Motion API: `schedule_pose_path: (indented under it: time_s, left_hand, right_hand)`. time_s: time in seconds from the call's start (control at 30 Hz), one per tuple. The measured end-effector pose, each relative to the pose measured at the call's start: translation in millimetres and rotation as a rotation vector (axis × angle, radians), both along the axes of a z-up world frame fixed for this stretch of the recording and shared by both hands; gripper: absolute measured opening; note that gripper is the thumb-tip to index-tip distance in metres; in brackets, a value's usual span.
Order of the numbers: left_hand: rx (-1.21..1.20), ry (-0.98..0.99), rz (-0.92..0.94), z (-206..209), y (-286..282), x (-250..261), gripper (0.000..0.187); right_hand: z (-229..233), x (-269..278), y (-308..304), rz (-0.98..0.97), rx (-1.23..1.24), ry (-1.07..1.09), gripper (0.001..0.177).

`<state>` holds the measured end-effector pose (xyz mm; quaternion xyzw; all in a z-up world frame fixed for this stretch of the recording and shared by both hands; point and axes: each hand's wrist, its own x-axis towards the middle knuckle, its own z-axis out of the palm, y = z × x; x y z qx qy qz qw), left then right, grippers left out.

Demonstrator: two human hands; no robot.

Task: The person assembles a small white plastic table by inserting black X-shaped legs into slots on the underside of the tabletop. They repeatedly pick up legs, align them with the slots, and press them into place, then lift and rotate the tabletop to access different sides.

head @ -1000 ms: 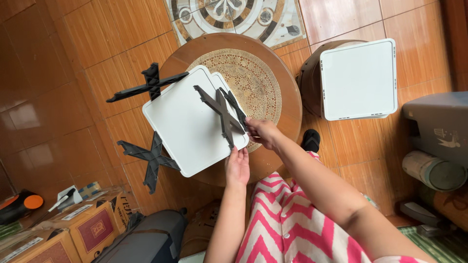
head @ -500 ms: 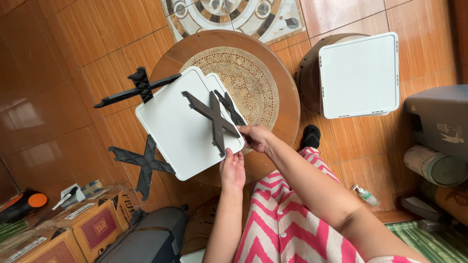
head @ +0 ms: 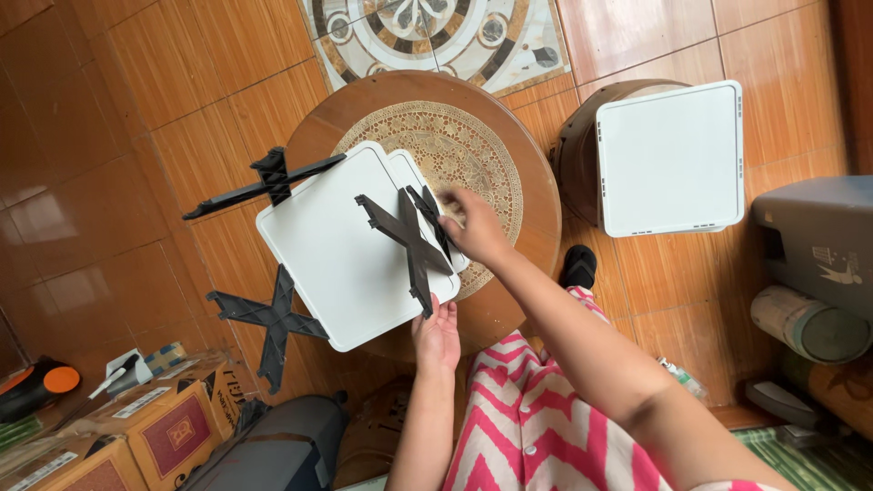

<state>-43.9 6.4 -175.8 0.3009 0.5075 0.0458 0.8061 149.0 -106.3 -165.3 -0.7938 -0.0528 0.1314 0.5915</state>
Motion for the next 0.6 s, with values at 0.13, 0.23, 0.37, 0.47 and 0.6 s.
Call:
schedule_pose_path:
  time_s: [0.13, 0.23, 0.37, 0.47, 0.6]
  left_hand:
    - [-0.023, -0.029, -0.005, 2, 0, -5, 0.030]
    - [-0.026, -0.054, -0.010, 1, 2, -7, 0.030]
    - [-0.032, -0.124, -0.024, -1, 1, -13, 0.029]
    - [-0.028, -0.146, -0.025, -1, 1, -15, 0.026]
    - [-0.016, -0.134, -0.026, 2, 2, -15, 0.023]
  right_hand:
    - [15, 25, 14, 0.198, 0.078, 0.033, 0.061]
    - [15, 32, 22, 0.261, 0.065, 0.113, 0.064]
    - [7, 33, 27, 0.300, 0.005, 0.167, 0.068]
    - [2, 34, 30, 0.310, -0.003, 0.196, 0.069]
    - [-2, 35, 32, 0.323, 0.013, 0.200, 0.071]
